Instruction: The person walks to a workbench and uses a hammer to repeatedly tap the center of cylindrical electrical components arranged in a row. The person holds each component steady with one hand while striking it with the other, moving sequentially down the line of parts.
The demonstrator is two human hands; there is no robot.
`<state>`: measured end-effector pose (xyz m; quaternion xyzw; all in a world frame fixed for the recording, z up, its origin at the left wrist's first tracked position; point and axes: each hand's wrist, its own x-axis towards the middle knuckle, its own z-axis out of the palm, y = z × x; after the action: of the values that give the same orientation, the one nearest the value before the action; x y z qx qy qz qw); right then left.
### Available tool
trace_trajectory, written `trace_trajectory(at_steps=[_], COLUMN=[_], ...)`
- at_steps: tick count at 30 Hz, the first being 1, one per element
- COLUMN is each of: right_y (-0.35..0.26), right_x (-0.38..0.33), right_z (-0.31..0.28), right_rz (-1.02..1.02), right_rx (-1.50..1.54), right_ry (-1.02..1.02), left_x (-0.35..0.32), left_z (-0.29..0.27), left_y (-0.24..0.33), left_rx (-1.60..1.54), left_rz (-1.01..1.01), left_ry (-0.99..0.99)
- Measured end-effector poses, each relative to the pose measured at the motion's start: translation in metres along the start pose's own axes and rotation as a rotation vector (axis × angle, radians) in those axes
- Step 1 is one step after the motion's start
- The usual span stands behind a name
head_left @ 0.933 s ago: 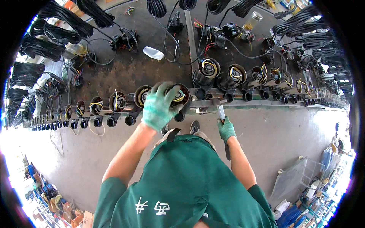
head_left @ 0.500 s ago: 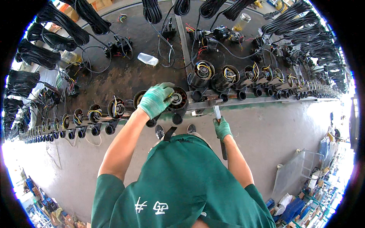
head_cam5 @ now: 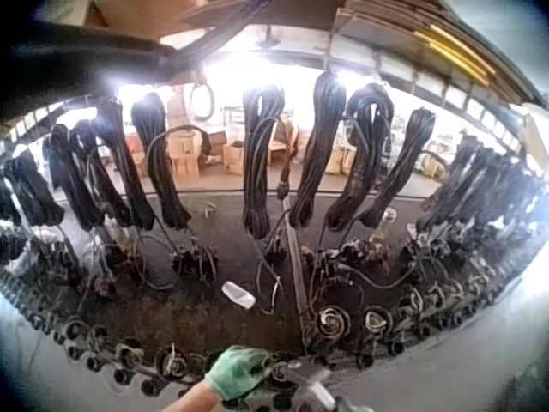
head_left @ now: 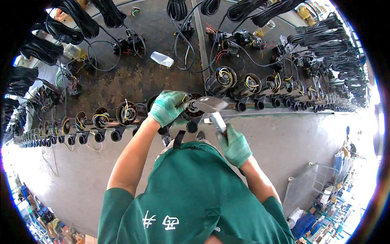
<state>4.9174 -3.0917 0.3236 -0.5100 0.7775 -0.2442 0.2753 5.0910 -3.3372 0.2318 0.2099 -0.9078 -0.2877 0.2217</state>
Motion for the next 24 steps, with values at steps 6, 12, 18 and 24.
trace_trajectory(at_steps=[6,12,18,24], right_y=[-0.011,-0.015,-0.036,0.000], right_x=[0.020,0.014,-0.009,0.029], right_z=[0.011,0.000,0.007,0.024], right_rz=[0.230,0.151,-0.033,0.268], right_rx=[-0.220,-0.128,0.000,-0.144], right_ry=[-0.226,-0.152,0.160,-0.099], left_x=[-0.001,-0.004,-0.008,-0.009], left_z=[-0.007,-0.008,-0.004,-0.003], left_y=[-0.003,-0.007,-0.013,-0.008], left_rx=[0.039,0.101,0.109,0.143], left_rz=[0.039,0.070,0.071,0.065], left_ry=[-0.038,-0.027,-0.028,-0.027])
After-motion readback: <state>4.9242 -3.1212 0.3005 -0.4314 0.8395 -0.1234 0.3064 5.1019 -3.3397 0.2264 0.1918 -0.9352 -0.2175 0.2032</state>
